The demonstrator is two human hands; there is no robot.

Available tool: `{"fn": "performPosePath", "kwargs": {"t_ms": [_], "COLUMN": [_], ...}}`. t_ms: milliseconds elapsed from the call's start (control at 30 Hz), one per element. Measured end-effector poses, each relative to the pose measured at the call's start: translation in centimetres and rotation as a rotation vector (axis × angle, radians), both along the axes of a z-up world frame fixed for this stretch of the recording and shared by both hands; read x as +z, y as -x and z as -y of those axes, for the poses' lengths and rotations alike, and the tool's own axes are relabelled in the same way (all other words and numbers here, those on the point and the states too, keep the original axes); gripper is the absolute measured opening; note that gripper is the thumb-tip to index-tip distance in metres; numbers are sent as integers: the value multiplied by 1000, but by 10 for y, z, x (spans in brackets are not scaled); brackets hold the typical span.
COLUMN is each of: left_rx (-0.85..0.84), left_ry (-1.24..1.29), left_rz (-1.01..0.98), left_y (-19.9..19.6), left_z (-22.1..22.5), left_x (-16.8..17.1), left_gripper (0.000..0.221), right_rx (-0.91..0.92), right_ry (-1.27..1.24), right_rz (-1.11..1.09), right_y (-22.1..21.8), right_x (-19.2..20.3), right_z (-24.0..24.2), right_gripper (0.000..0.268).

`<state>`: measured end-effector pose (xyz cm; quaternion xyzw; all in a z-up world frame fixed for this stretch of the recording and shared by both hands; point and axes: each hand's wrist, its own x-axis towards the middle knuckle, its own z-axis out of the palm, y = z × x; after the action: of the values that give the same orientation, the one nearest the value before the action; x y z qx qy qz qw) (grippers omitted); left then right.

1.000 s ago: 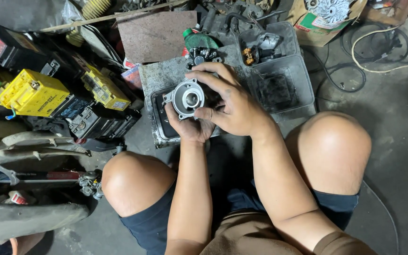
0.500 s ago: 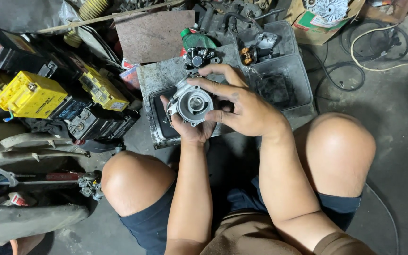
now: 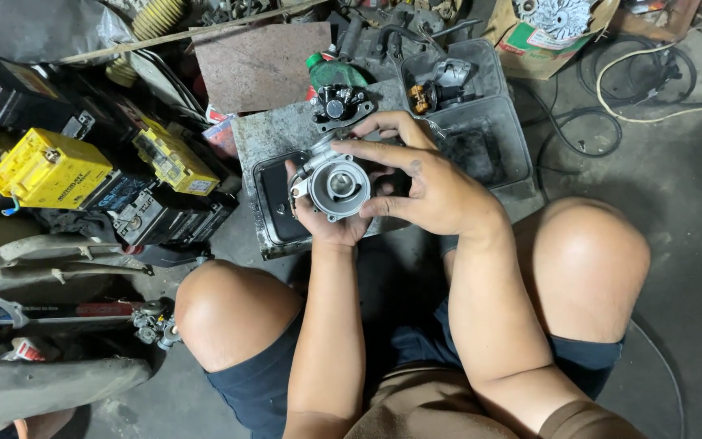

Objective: Disassembling and cleaning the internal components of a motorcycle carburetor on a workshop floor.

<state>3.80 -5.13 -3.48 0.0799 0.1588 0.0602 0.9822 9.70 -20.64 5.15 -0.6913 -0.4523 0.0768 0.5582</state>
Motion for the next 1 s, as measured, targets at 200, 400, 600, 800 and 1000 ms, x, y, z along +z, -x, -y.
{"fn": "performPosePath", "kwargs": {"t_ms": [200,400,600,800,1000], "left_rx": [-23,-35,65,138,179], "left_ry": [9,17,11,-16,62], "left_rz": [16,33,12,12,-47], "left_y": [0,-1,-2,-1,0], "left_z": [2,1,-4,-18,-26], "left_x": [6,9,6,0,-2], "left_gripper": [67,68,63,64,78], "right_rx": [-33,-284,-624,-527,-331], "right_ry": [-20,-24,185,963,1184], "right_rz": [-61,-164,-257,-474,-362], "right_y": [3,-11,-14,-33,-8], "right_x": [6,-10,-26,-101,-74], "right_z": [-1,6,-1,-17,-58], "right_gripper": [75,29,37,66,49]}}
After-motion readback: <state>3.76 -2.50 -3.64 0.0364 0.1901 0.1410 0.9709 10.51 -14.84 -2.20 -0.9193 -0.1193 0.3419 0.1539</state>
